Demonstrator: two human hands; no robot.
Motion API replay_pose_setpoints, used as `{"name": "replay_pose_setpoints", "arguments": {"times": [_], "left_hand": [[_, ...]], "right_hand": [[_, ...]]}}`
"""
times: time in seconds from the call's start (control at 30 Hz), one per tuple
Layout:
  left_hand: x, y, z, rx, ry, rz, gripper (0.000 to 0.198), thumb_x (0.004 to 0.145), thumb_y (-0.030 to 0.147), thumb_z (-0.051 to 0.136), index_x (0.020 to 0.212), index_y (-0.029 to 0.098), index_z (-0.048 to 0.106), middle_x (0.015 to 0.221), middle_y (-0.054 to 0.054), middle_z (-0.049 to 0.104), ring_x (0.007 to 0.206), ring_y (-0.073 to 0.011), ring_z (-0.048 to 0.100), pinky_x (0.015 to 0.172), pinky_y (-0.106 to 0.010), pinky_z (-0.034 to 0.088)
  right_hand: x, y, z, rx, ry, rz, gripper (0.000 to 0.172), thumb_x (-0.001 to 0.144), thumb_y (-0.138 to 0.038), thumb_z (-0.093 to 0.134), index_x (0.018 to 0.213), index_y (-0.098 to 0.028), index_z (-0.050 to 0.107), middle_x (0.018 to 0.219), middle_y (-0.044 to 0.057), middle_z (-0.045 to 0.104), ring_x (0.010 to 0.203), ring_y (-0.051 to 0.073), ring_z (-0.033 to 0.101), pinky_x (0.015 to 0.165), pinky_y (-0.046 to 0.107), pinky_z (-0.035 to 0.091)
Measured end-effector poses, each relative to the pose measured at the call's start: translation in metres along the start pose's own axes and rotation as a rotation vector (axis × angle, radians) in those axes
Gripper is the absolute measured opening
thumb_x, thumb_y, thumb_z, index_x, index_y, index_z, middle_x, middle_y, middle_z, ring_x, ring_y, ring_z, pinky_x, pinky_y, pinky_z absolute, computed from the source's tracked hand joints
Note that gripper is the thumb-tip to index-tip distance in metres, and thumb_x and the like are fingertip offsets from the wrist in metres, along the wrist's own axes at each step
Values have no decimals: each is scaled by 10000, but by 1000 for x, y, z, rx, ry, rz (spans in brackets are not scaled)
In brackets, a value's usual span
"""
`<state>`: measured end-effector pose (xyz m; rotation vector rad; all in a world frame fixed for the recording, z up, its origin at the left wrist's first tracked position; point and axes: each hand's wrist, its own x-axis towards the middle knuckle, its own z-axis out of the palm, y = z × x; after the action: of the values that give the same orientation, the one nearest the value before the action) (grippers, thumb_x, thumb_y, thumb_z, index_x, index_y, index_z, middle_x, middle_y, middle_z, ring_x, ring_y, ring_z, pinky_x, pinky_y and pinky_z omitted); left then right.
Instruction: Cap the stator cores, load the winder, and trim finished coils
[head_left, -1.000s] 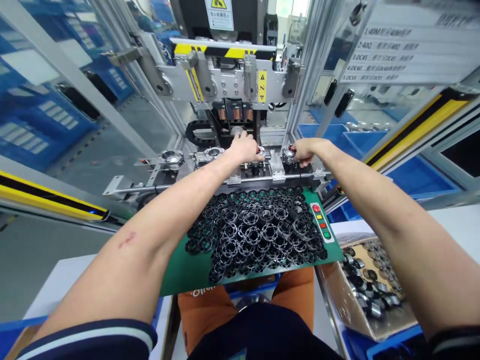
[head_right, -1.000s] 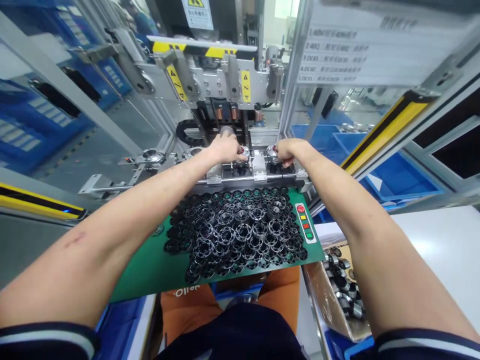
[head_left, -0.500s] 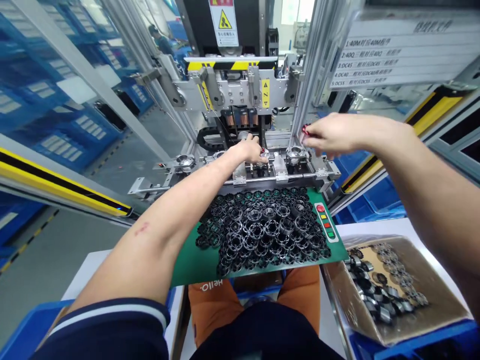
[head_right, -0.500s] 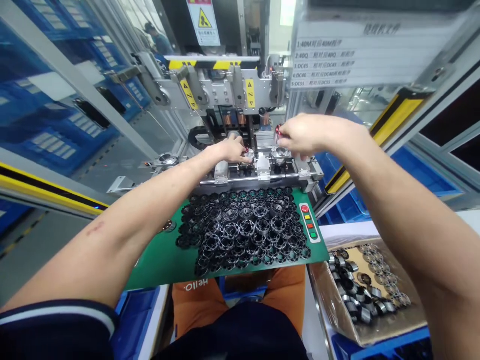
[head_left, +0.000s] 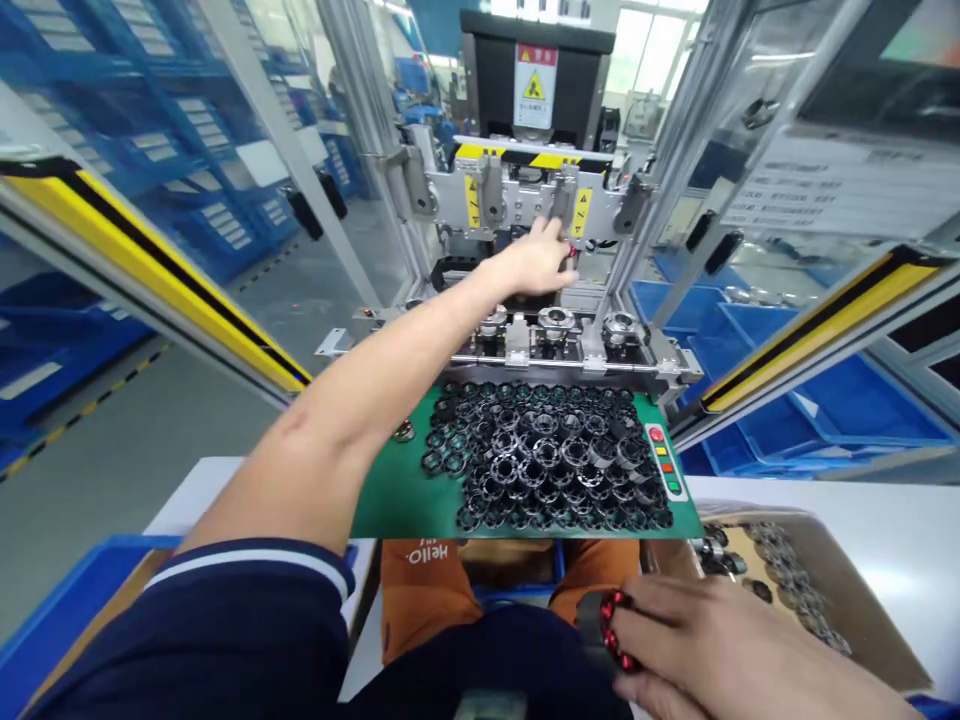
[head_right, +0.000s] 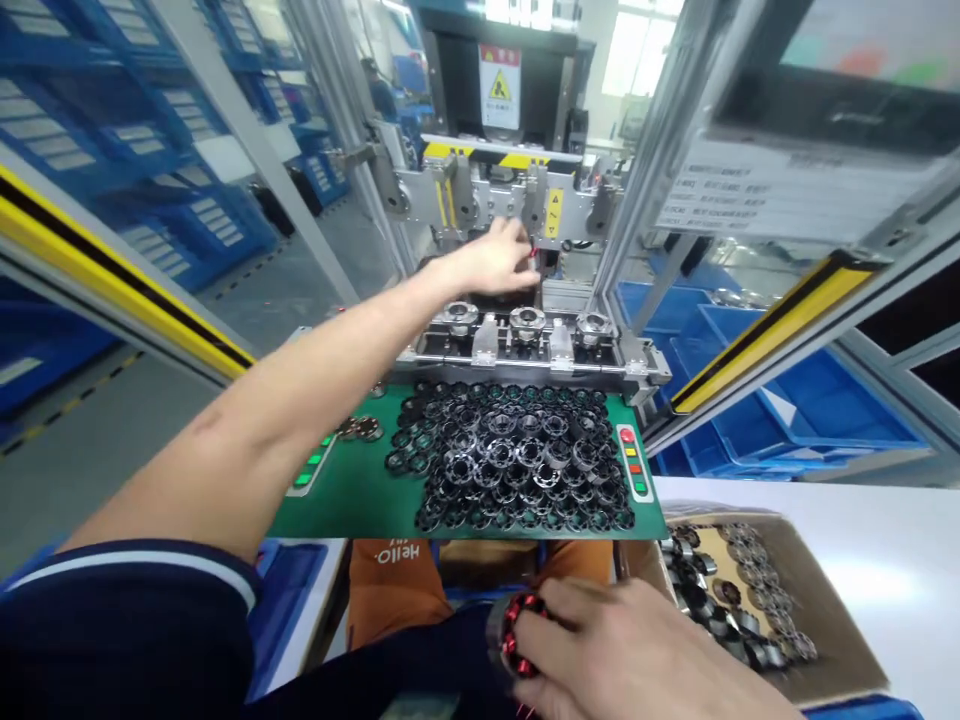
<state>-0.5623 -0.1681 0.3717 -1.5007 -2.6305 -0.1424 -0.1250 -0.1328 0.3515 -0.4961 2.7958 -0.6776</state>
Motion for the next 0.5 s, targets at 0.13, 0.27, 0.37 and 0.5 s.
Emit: {"name": "replay_pose_setpoints", "arguments": {"times": [0.13, 0.27, 0.37, 0.5], "left_hand": [[-89, -51, -32, -94, 88, 117, 485, 1213, 496, 593, 1312, 123, 886, 1578, -189, 675, 1633, -424, 549, 1444, -556, 385], [-233, -87, 5, -197, -198, 54, 396, 1167, 535, 700, 1067, 224, 922, 1313, -119, 778, 1402, -334, 676, 1321, -470, 475], [-320, -96, 61, -195, -350, -53, 229, 1099, 425, 823, 1034, 245, 948, 1233, -103, 844, 1286, -300, 749, 1202, -410, 560], [-372, -100, 124, -146, -399, -190, 168, 1098, 361, 877, 1110, 199, 921, 1287, -117, 855, 1368, -318, 753, 1200, -459, 610]], "right_hand": [[6, 4, 18, 22, 141, -34, 130, 1152, -266, 743, 1050, -346, 754, 1076, 26, 804, 732, 222, 827, 583, 383, 627], [68, -15, 33, -63, 80, -58, 269, 1246, -340, 627, 1045, -300, 800, 1124, 72, 752, 849, 236, 813, 693, 392, 631], [151, -36, 53, -227, -63, -11, 289, 1271, -372, 635, 1151, -275, 880, 1143, 92, 792, 1068, 278, 825, 963, 436, 664], [260, -53, 95, -390, -103, 80, 340, 1287, -342, 602, 1247, -188, 902, 1380, 176, 818, 1430, 336, 764, 1238, 505, 614]]}}
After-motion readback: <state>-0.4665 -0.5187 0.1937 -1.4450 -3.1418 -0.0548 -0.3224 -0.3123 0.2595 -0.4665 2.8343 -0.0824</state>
